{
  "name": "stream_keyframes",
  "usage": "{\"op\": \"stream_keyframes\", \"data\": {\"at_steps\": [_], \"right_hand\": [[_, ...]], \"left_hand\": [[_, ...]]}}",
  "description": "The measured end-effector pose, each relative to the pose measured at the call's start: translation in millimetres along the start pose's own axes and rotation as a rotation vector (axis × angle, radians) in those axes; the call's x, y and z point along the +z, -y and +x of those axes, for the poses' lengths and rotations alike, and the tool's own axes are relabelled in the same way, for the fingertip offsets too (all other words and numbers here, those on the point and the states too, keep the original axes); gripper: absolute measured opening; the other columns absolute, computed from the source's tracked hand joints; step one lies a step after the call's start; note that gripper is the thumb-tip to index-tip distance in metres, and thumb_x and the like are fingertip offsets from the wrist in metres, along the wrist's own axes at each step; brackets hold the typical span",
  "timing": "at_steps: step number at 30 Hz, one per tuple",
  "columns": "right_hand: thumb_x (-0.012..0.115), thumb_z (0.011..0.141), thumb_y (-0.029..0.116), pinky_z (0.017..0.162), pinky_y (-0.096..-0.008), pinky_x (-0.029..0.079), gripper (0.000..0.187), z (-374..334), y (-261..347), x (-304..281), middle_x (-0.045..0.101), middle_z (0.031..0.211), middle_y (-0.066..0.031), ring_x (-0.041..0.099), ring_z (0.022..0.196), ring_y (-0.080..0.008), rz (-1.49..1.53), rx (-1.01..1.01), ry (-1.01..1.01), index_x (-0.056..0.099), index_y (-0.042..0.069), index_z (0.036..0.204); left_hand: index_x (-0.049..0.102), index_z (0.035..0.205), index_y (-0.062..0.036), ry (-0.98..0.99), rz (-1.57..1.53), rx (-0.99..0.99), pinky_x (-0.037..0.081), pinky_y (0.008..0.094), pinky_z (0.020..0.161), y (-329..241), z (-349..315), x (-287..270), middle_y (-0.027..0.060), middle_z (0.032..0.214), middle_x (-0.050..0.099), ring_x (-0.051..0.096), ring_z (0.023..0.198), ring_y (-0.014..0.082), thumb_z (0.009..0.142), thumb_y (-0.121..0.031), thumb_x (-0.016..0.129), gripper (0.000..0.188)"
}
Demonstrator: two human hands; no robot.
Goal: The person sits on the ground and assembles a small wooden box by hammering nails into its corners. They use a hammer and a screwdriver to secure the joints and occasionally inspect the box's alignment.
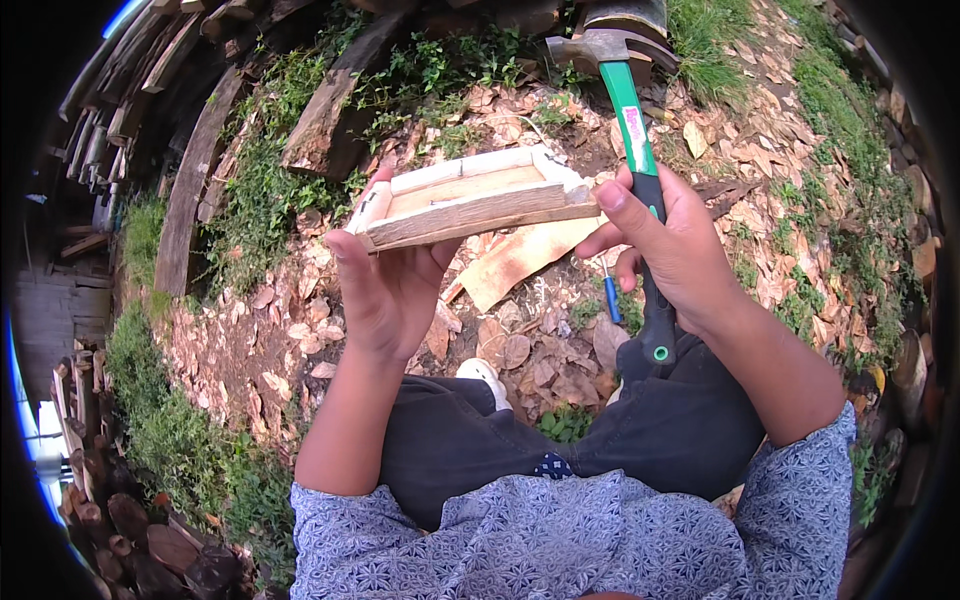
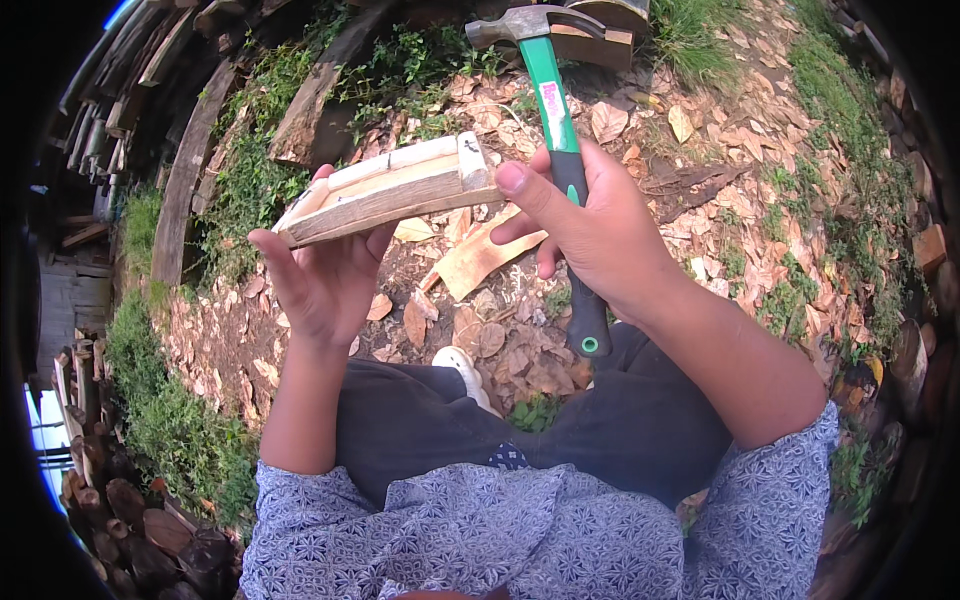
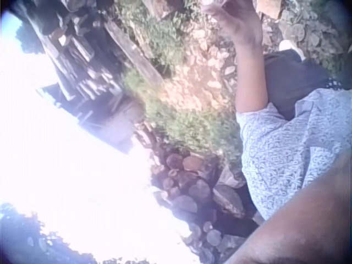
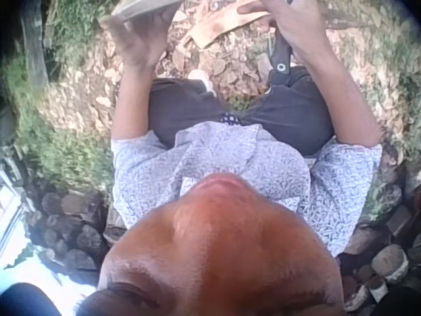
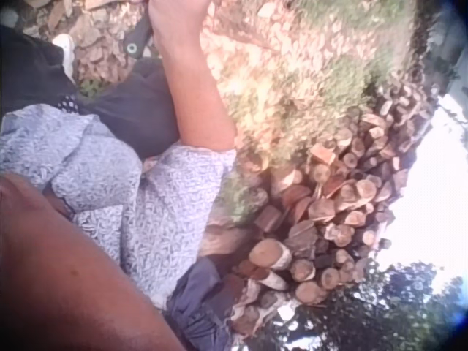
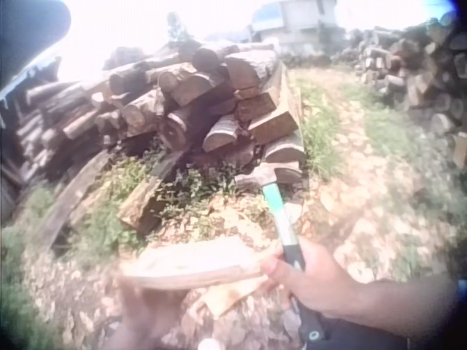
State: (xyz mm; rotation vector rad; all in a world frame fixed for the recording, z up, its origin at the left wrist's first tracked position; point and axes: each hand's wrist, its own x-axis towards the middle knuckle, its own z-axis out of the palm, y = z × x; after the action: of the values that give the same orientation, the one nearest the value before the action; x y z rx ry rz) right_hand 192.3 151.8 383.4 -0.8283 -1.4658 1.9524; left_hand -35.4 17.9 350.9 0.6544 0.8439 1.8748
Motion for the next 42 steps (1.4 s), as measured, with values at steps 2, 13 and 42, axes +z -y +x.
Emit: {"op": "stream_keyframes", "data": {"at_steps": [2, 13, 42], "right_hand": [[0.070, 0.099, 0.035, 0.044, -0.0204, 0.049, 0.038, 0.4, -2.9, -3.0, 0.058, 0.096, -0.0053, 0.074, 0.081, -0.0167, -0.009, -0.003, 0.001, 0.049, 0.006, 0.111], [0.068, 0.100, 0.036, 0.044, -0.0194, 0.049, 0.038, -5.2, -3.0, -6.9, 0.056, 0.094, -0.0039, 0.074, 0.080, -0.0152, -0.050, -0.004, -0.051, 0.050, 0.005, 0.113], [0.065, 0.101, 0.021, 0.052, -0.0225, 0.053, 0.031, -3.6, -5.9, -7.8, 0.061, 0.098, -0.0098, 0.074, 0.086, -0.0185, -0.063, -0.023, -0.053, 0.048, -0.001, 0.116]], "left_hand": [[0.036, 0.154, -0.0077, 0.002, 0.029, -0.012, 0.042, 0.0472, 0.118, 2.5, -0.4, -0.4, 0.0186, 0.151, 0.045, 0.049, 0.138, 0.0309, 0.087, -0.076, 0.058, 0.098], [0.028, 0.154, -0.0122, 0.028, 0.049, -0.053, 0.043, 0.0504, 0.117, 3.3, -7.9, 6.7, 0.0166, 0.147, 0.044, 0.049, 0.138, 0.0322, 0.093, -0.067, 0.060, 0.088], [0.012, 0.162, -0.0071, -0.035, 0.308, -0.085, 0.043, 0.0475, 0.114, -3.2, -17.2, 21.3, 0.0201, 0.152, 0.040, 0.050, 0.137, 0.0327, 0.081, -0.017, 0.069, 0.099]]}}
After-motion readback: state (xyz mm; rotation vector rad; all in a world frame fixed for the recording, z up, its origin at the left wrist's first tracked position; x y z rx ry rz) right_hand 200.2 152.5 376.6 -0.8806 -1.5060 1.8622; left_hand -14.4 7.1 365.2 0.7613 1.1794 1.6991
